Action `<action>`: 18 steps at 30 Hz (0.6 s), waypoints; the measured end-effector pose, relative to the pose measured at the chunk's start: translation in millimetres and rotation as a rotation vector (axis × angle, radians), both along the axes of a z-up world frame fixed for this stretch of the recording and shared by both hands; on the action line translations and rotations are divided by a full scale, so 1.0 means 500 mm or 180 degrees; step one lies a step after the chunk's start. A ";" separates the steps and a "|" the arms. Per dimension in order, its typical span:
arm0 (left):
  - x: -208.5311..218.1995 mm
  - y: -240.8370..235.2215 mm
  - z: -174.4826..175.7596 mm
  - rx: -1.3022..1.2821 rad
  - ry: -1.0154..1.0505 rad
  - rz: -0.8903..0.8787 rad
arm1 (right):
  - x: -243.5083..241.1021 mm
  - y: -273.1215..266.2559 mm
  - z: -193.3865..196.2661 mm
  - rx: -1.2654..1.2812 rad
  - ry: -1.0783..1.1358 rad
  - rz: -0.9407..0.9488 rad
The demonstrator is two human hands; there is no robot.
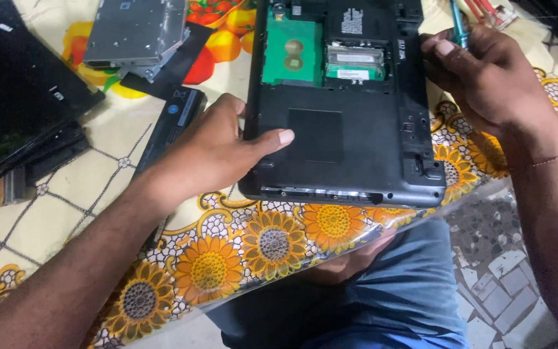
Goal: The person uses a screwdriver to remove screws from the bottom casing of a laptop. They then use their hands to pry open and remove the back cover, exposing the internal components.
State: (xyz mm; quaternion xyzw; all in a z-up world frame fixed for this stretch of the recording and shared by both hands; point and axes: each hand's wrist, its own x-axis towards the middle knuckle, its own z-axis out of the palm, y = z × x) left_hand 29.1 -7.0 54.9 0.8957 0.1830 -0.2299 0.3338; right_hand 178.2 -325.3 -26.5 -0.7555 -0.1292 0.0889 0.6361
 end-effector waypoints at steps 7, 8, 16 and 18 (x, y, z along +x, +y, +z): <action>-0.002 -0.004 0.000 -0.0034 0.0121 0.0113 | -0.094 -0.015 0.023 -0.0453 -0.0799 -0.0308; -0.002 -0.003 -0.004 -0.0034 0.0125 0.0100 | -0.126 -0.017 0.040 -0.0455 -0.0794 -0.0320; 0.001 -0.017 -0.003 0.0009 0.0002 0.0166 | -0.341 -0.113 0.014 -0.2063 -0.1221 -0.1078; 0.003 -0.017 -0.015 0.0002 -0.0058 0.0058 | -0.399 -0.115 -0.013 -0.2064 -0.1323 -0.0931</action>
